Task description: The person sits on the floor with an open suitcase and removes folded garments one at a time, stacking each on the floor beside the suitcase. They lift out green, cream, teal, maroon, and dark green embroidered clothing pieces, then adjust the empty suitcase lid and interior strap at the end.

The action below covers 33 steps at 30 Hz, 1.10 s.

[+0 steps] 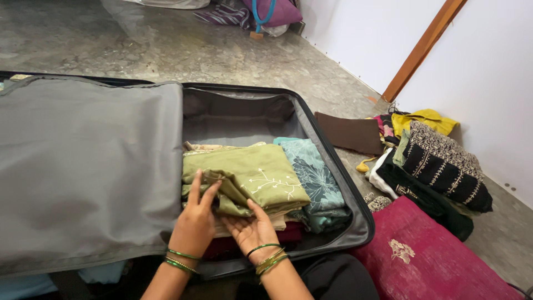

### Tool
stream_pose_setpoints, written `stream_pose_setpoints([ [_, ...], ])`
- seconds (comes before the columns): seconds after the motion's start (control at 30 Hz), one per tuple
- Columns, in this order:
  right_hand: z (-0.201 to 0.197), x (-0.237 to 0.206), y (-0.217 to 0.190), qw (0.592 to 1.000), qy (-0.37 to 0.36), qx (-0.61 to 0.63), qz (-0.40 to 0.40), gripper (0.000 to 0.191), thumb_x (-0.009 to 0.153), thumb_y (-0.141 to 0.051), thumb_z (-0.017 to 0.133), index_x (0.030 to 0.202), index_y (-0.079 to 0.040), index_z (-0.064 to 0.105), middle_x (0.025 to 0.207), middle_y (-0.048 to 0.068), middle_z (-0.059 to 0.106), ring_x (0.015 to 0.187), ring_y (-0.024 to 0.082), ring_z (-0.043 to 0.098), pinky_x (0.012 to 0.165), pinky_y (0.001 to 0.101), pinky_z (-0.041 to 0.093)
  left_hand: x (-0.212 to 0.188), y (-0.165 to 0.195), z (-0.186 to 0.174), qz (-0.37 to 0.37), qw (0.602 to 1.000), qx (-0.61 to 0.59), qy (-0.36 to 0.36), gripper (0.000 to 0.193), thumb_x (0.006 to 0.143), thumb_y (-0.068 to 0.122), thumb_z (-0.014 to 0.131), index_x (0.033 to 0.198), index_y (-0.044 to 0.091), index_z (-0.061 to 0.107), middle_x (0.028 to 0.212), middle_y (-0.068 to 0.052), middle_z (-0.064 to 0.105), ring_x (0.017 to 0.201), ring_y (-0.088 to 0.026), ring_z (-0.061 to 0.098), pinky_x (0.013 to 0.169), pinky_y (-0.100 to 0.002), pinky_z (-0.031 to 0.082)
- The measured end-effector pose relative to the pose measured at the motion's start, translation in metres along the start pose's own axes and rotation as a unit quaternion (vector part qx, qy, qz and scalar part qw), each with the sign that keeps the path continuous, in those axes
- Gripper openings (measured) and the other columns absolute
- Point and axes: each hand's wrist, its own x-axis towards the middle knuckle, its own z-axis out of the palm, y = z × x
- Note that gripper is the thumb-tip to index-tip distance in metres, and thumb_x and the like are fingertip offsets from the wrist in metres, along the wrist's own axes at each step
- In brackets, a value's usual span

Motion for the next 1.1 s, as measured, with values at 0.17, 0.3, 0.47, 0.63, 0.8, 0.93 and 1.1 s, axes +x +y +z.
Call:
stream_pose_setpoints([
  [0.17,0.001,0.009,-0.018,0.997,-0.027,-0.011,-0.071,0.058,0.088,-0.034,0.074,0.134,-0.003,0.058,0.132,0.018,0.066,0.117,0.034,0.064,0.097,0.0503,0.055,0.002,0.004,-0.012,0.034,0.997,-0.009,0.075,0.054,0.084,-0.004,0.057,0.136,0.012,0.057,0.158,-0.02,0.039,0.115,-0.043,0.063,0.084,-0.045,0.057],
  [0.3,0.004,0.016,-0.04,0.993,-0.018,-0.005,-0.114,0.059,0.084,-0.034,0.076,0.135,-0.01,0.058,0.133,0.013,0.066,0.118,0.033,0.064,0.097,0.0516,0.053,0.004,0.008,-0.016,-0.017,0.998,-0.025,0.051,0.051,0.085,-0.001,0.059,0.134,0.014,0.059,0.159,-0.016,0.04,0.11,-0.04,0.065,0.082,-0.044,0.057],
  [0.47,0.01,0.026,-0.057,0.988,0.059,0.007,-0.139,0.06,0.082,-0.029,0.077,0.136,-0.013,0.058,0.134,0.011,0.066,0.12,0.034,0.064,0.099,0.0542,0.054,0.003,0.013,-0.015,0.027,0.999,0.011,0.044,0.052,0.081,0.003,0.064,0.132,0.014,0.06,0.157,-0.013,0.042,0.116,-0.037,0.063,0.086,-0.043,0.056],
  [0.63,0.003,0.051,-0.068,0.986,0.102,-0.04,-0.124,0.044,0.086,-0.025,0.067,0.128,-0.015,0.059,0.126,0.011,0.067,0.112,0.033,0.065,0.091,0.0556,0.052,0.004,0.01,-0.016,-0.018,0.999,-0.003,0.04,0.05,0.081,0.007,0.067,0.13,0.015,0.061,0.158,-0.01,0.042,0.118,-0.036,0.062,0.087,-0.044,0.055],
  [0.8,-0.013,0.083,-0.094,0.992,-0.053,-0.018,-0.112,0.03,0.096,-0.006,0.062,0.124,0.003,0.057,0.121,0.019,0.066,0.107,0.032,0.065,0.091,0.0474,0.058,0.005,0.009,-0.017,-0.064,0.998,0.002,0.01,0.05,0.08,0.007,0.066,0.129,0.016,0.062,0.162,-0.007,0.038,0.114,-0.035,0.064,0.084,-0.044,0.056],
  [0.93,0.002,0.087,-0.104,0.983,-0.127,-0.018,-0.131,0.027,0.095,-0.002,0.055,0.119,0.012,0.056,0.114,0.024,0.068,0.103,0.036,0.067,0.09,0.0495,0.056,0.003,0.015,-0.019,-0.033,0.999,0.016,0.003,0.05,0.08,0.007,0.066,0.128,0.014,0.06,0.161,-0.007,0.038,0.114,-0.036,0.064,0.081,-0.045,0.057],
  [1.1,0.04,0.067,-0.127,0.974,-0.091,-0.033,-0.204,0.034,0.086,-0.005,0.056,0.119,0.003,0.061,0.111,0.017,0.071,0.104,0.032,0.069,0.097,0.0481,0.054,-0.001,0.019,-0.018,-0.049,0.996,0.032,-0.063,0.058,0.084,0.013,0.065,0.14,0.021,0.058,0.163,-0.003,0.034,0.1,-0.031,0.068,0.079,-0.043,0.057],
])
